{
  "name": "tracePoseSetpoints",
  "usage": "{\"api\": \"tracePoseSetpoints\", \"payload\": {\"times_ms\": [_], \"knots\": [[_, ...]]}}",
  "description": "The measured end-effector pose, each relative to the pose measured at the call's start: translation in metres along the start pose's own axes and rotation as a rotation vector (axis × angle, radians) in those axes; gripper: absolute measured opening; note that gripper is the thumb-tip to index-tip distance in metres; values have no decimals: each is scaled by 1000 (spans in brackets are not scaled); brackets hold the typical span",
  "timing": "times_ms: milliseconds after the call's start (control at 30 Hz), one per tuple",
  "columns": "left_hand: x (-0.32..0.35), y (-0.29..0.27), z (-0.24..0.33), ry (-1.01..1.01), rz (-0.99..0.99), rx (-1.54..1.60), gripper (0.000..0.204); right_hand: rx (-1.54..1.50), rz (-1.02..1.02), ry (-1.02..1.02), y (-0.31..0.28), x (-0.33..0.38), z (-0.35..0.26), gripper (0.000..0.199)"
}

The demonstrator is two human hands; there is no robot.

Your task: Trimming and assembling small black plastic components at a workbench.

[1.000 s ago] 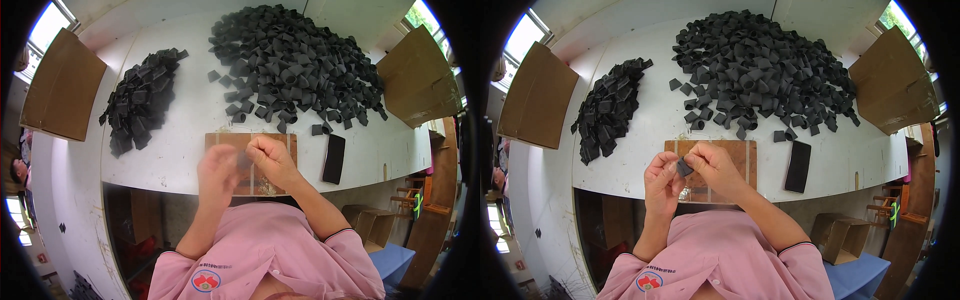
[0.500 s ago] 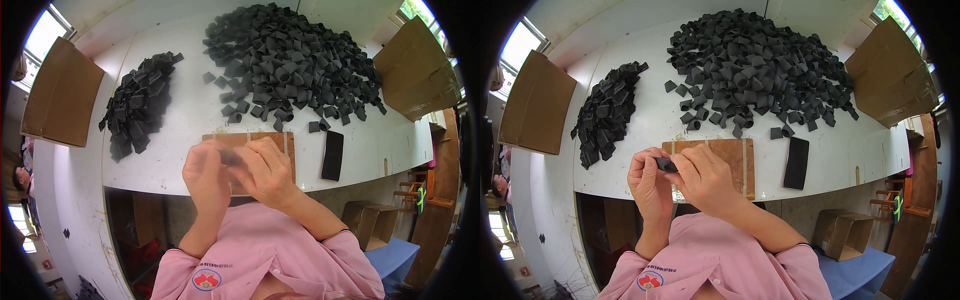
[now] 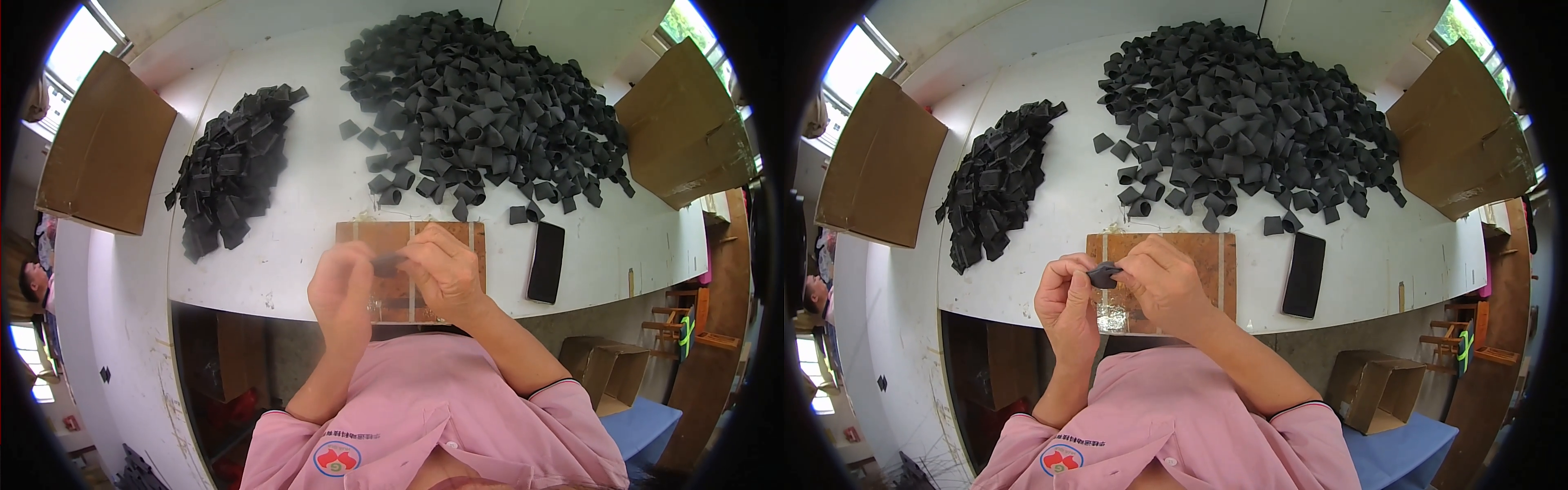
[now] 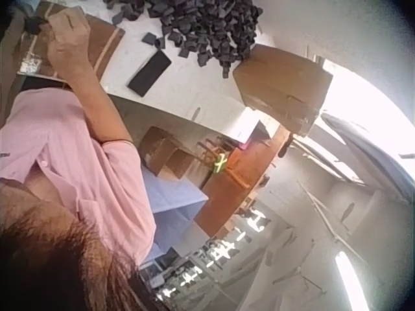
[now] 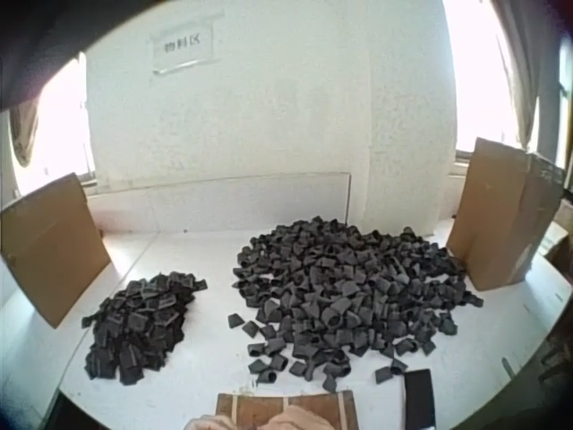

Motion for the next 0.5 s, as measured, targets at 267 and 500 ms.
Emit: {"api": "tracePoseSetpoints", "payload": {"times_ms": [267, 500], "knots": [[-9, 1, 15, 154, -117, -313, 8, 37, -66, -28, -7, -16, -14, 13], [-6, 1, 9, 173, -166, -325, 9, 106, -69, -157, 1, -5, -7, 20]]}}
Point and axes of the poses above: each hand's wrist, its own x-axis away from the middle knuckle, its own y-axis out of the palm, z = x × y, the point moved 8 cm from there along -x, towards the middle knuckle, and after that the axes turned 1 degree about -x, right-handed, at the moved point
